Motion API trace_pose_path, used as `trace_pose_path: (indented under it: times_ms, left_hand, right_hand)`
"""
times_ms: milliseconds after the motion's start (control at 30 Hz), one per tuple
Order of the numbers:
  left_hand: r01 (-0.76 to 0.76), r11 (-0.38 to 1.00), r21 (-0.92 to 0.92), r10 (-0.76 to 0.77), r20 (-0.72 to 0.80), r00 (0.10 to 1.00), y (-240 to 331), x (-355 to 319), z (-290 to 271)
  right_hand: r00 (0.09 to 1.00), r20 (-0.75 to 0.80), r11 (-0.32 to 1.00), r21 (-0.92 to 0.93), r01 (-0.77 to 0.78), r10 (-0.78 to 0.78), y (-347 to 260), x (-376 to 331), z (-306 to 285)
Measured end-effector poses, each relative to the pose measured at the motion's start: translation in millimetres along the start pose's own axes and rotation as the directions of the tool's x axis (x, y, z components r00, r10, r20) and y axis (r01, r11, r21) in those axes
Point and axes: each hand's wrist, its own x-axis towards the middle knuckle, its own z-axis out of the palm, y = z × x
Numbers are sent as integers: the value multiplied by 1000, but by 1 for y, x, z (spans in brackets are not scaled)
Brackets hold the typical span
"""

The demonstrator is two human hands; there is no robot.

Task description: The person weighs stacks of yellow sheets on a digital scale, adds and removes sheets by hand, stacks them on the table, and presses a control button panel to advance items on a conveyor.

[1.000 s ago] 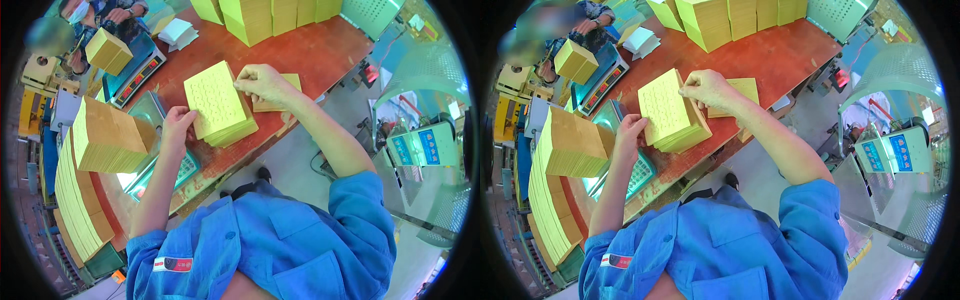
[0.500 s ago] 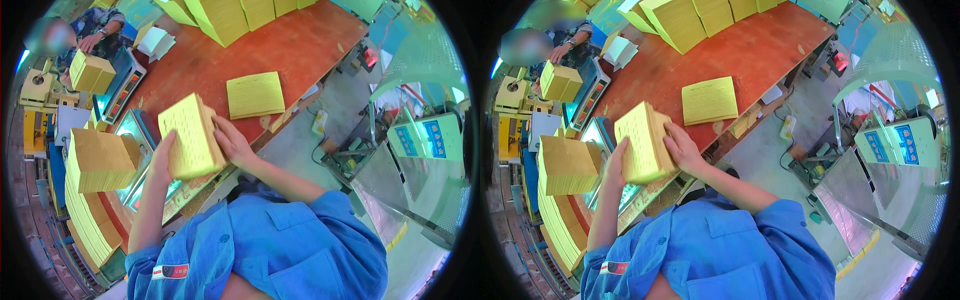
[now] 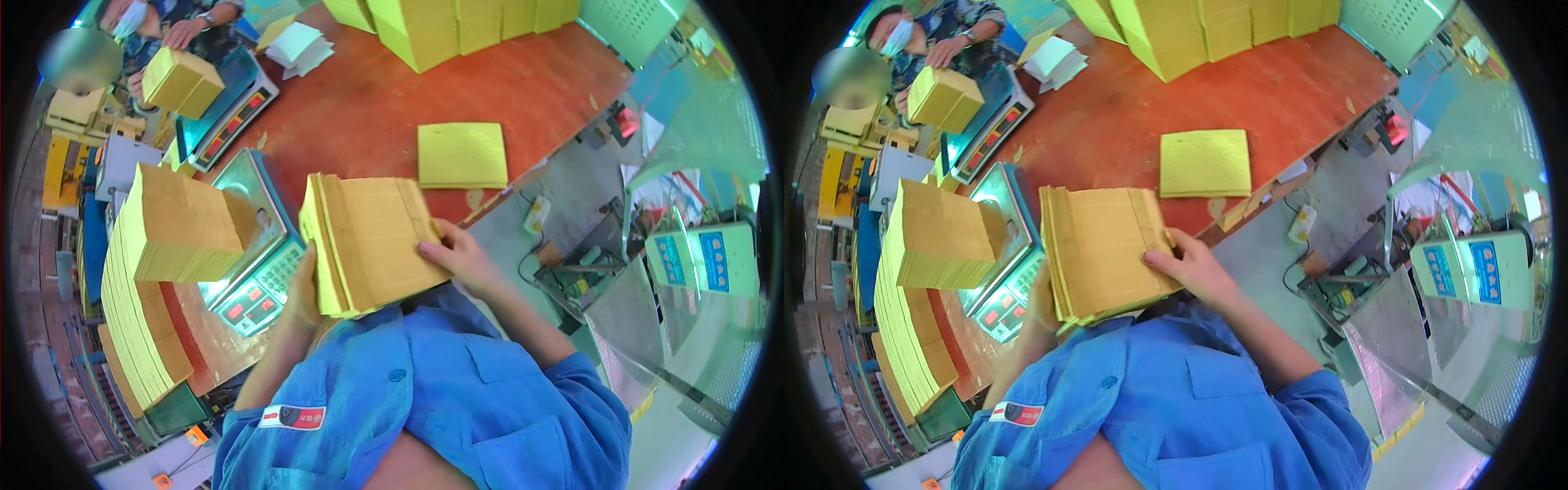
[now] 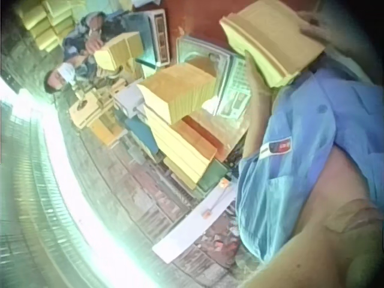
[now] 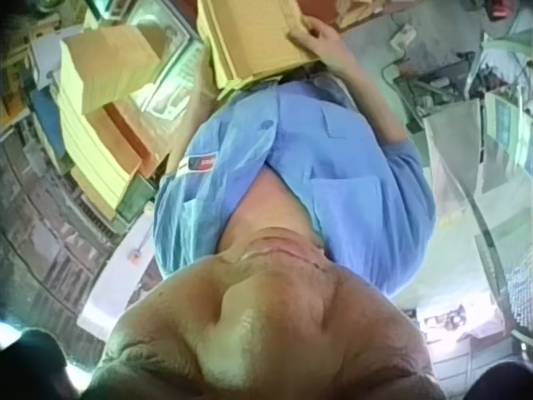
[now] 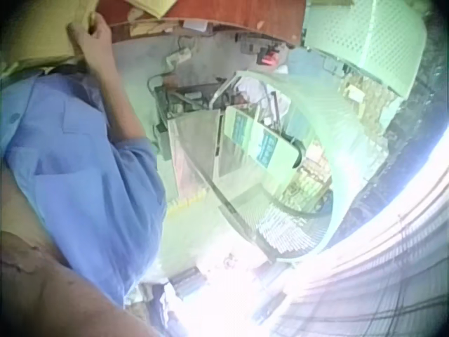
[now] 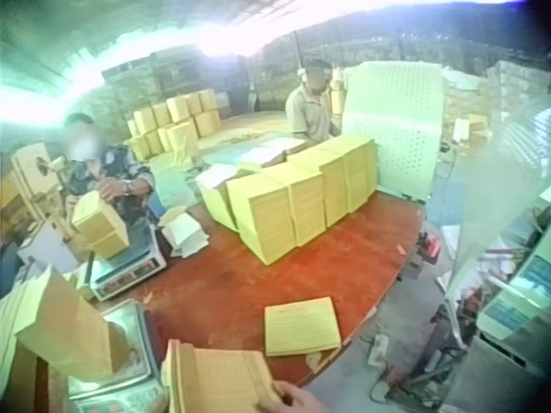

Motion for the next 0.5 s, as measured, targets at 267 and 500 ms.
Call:
trace_pose_path:
  times_ms: [267,500]
  left_hand:
    - [-348,882,-319,376,26,926,-57,85,5]
    - [-468,393,791,800,-43,599,-59,70,-6]
  right_hand:
    - [975,43,665,-724,182,-220,-59,58,-16]
    - [979,170,708,-677,201,-115,-56,72,-42]
